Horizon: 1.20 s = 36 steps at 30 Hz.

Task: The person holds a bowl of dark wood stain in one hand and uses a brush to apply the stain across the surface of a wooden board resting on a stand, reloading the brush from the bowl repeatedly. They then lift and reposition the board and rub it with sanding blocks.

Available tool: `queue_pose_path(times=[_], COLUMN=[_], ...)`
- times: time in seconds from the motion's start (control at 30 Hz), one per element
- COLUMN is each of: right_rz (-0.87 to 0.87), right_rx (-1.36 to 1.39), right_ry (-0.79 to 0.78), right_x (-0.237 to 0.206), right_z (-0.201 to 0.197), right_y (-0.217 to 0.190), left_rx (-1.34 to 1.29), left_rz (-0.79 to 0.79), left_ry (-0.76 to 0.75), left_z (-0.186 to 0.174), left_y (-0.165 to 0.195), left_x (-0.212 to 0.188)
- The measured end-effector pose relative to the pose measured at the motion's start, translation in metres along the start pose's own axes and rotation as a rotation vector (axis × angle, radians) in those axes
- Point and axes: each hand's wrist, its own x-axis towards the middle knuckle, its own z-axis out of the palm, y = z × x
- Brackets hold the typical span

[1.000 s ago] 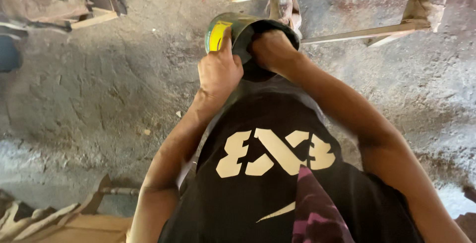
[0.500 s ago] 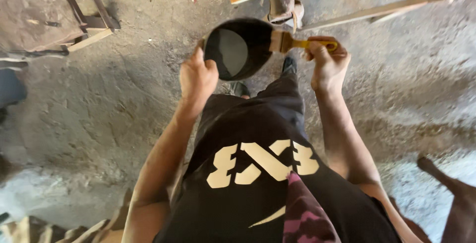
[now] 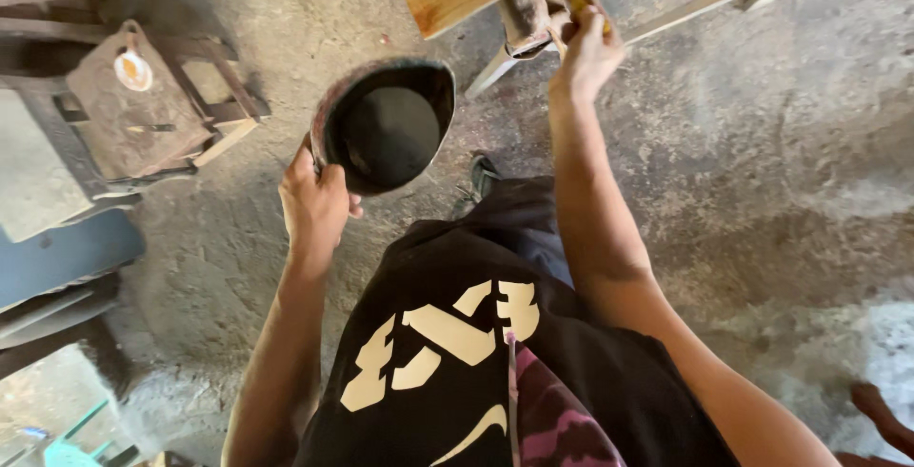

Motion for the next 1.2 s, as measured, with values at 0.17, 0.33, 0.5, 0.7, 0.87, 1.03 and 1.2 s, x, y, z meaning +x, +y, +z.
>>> queue_pose_path(times=[0.17, 0.33, 0.5, 0.7, 0.87, 1.03, 1.2], right_rz=[-0.058, -0.028, -0.638, -0.154, -0.529, -0.983, -1.062], right_rx=[-0.151, -0.524, -0.638, -0.378, -0.882, -0.695, -0.736], right_ry=[-0.183, -0.326, -0.455, -0.33, -0.545, -0.89, -1.029], right_x=[-0.069, -0.125, -0.148, -0.099, -0.123, -0.122, -0.049], right_z=[0.025, 0.04, 0.044, 0.033, 0.025, 0.022, 0.04], right_y=[0.016, 0.023, 0.036, 0.026, 0.025, 0.019, -0.004], left_rx=[-0.011, -0.061, 0.031, -0.057, -0.005, 0.025, 0.023], left_rz=[-0.027, -0.059, -0.065, -0.001, 0.08, 0.087, 0.07], left_ry=[0.012, 0.008, -0.003, 0.041, 0.069, 0.094, 0.131], left_z=[-0.01, -0.011, -0.011, -0.01, -0.013, -0.014, -0.015], left_y=[-0.01, -0.027, -0.039, -0.045, -0.044, -0.044, -0.049], left_x=[-0.01, -0.012, -0.011, -0.014, -0.017, -0.018, -0.019])
